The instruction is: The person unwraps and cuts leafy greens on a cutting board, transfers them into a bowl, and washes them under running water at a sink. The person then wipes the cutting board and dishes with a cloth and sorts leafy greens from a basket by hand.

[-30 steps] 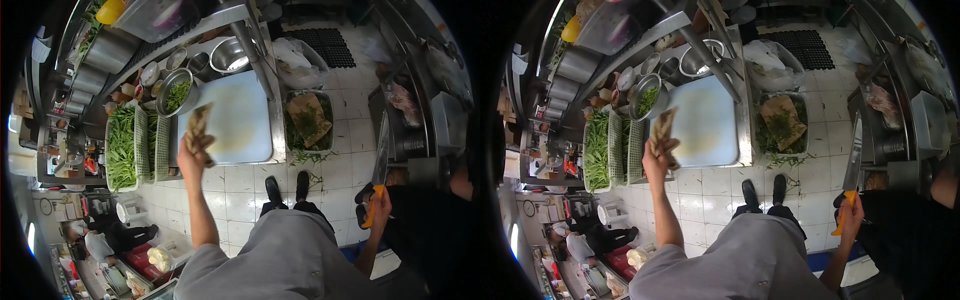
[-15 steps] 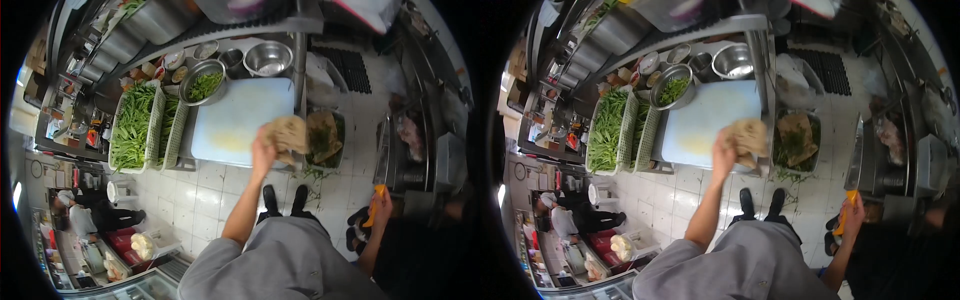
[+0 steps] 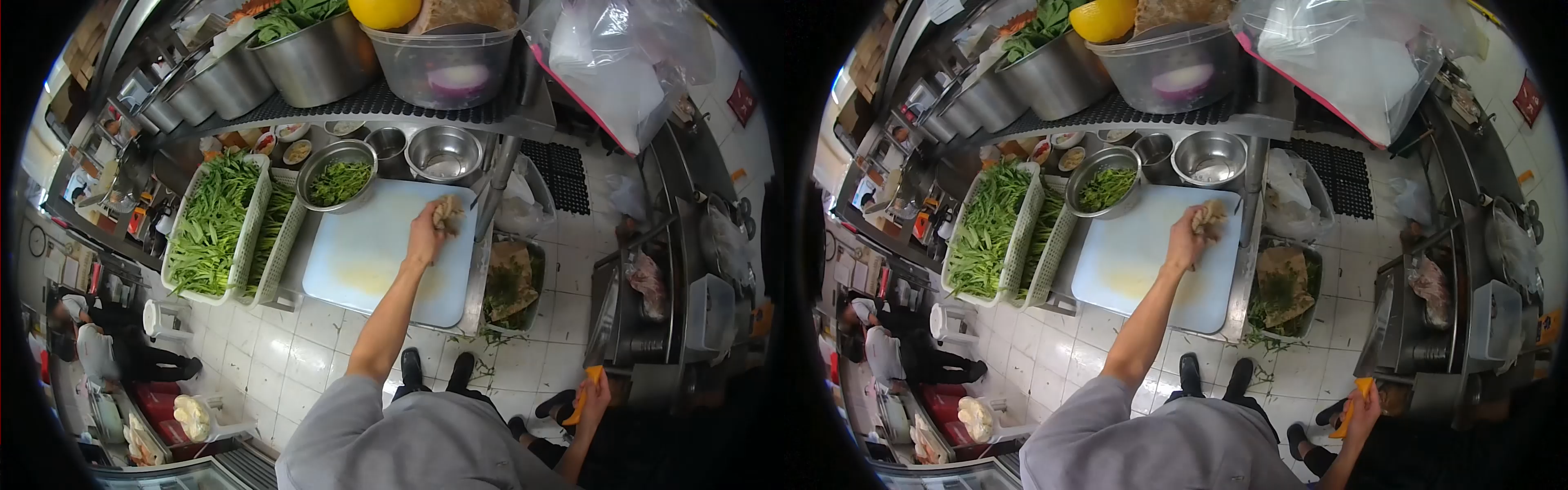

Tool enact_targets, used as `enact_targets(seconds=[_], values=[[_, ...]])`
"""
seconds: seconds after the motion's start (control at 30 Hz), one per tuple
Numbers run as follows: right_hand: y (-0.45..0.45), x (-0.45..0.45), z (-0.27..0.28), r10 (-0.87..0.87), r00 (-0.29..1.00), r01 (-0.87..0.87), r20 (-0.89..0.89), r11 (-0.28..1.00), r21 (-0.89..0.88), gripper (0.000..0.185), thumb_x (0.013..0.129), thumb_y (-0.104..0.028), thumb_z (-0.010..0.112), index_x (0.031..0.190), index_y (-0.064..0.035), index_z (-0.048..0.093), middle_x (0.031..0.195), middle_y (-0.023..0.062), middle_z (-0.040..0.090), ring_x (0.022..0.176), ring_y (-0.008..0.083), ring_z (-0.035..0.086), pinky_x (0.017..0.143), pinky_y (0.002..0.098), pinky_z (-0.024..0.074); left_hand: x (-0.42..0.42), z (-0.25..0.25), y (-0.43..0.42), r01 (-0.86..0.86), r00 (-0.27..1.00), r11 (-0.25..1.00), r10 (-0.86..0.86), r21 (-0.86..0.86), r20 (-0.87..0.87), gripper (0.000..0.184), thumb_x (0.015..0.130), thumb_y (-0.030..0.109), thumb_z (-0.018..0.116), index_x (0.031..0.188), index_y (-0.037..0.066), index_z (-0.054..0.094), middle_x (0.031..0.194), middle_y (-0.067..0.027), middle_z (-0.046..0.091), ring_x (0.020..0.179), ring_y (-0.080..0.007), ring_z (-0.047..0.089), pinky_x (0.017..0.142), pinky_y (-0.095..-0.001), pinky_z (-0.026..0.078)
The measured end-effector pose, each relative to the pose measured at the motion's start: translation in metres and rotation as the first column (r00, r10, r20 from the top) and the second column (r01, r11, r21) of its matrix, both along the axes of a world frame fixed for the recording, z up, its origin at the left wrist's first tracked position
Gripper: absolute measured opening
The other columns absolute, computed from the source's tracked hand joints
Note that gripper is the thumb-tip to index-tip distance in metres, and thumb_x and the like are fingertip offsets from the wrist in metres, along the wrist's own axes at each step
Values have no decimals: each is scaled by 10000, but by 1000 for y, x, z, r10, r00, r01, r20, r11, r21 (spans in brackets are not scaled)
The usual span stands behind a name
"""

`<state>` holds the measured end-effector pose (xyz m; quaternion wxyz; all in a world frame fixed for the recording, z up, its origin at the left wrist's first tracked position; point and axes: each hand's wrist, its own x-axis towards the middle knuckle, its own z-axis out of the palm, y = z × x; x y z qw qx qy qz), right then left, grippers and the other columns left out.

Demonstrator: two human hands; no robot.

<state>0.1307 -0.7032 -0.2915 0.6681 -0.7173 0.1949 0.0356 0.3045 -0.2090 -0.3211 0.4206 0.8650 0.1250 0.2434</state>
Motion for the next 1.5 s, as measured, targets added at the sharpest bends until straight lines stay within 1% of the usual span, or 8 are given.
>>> enact_targets(seconds=[0.17,0.3,0.57,0.83,0.97,1.37,1.43,1.5], values=[[3,-14,10,-35,999,34,23,999,42,389,948,-53,514,1330,1,467,763,4,529,520,42,474,394,192,373,32,-29,35,-268,956,906,206,328,211,452,723,-62,557,1149,86,592,1014,-181,667,983,-413,612,909,-476,472],[2,-23,5,-13,1000,13,-23,1000,10,387,947,-50,514,1329,-8,472,766,7,534,514,39,472,394,192,370,51,-36,-13,31,995,907,11,420,-97,393,711,-82,529,1065,69,609,1012,-183,657,976,-416,598,877,-492,465],[6,-22,-3,52,999,-52,5,999,-2,378,952,-65,534,1323,-19,481,775,12,542,522,38,481,393,184,376,-68,31,-48,400,851,773,-513,-492,-114,316,864,32,595,1179,41,590,1107,-168,656,1026,-305,619,870,-368,483],[4,-18,-3,89,996,-89,-3,996,17,453,952,-33,515,1388,27,409,791,25,531,535,44,470,390,193,372,-179,65,73,-250,967,939,256,-236,-3,391,904,123,634,1281,46,559,1294,-196,578,1143,-324,592,943,-387,480],[-1,-14,-4,115,993,-115,-3,993,26,480,943,-7,514,1403,42,385,798,29,528,547,47,471,396,194,380,-166,-9,119,-337,779,524,622,782,-82,420,886,200,638,1288,99,574,1378,-201,510,1237,-403,502,1039,-403,402],[24,-3,-3,494,757,-197,428,796,-572,450,869,46,589,1311,64,506,1027,77,584,790,129,587,689,229,487,-115,2,-117,93,991,992,-101,-90,-84,387,821,2,556,1189,97,629,1116,-117,670,955,-300,656,865,-392,516],[50,-1,36,556,773,-316,305,754,-576,474,807,58,632,1274,48,552,1089,120,588,975,195,594,854,288,469,-123,17,-137,57,982,422,-188,-905,-26,463,855,21,536,1317,54,514,1291,-162,566,1158,-315,554,1009,-413,421],[74,8,52,614,695,-309,374,725,-616,516,776,65,652,1281,34,551,1079,146,596,973,229,606,859,300,472,-137,41,-152,69,946,-339,-275,-938,169,542,882,40,532,1409,30,407,1408,-182,477,1282,-315,481,1092,-428,361]])
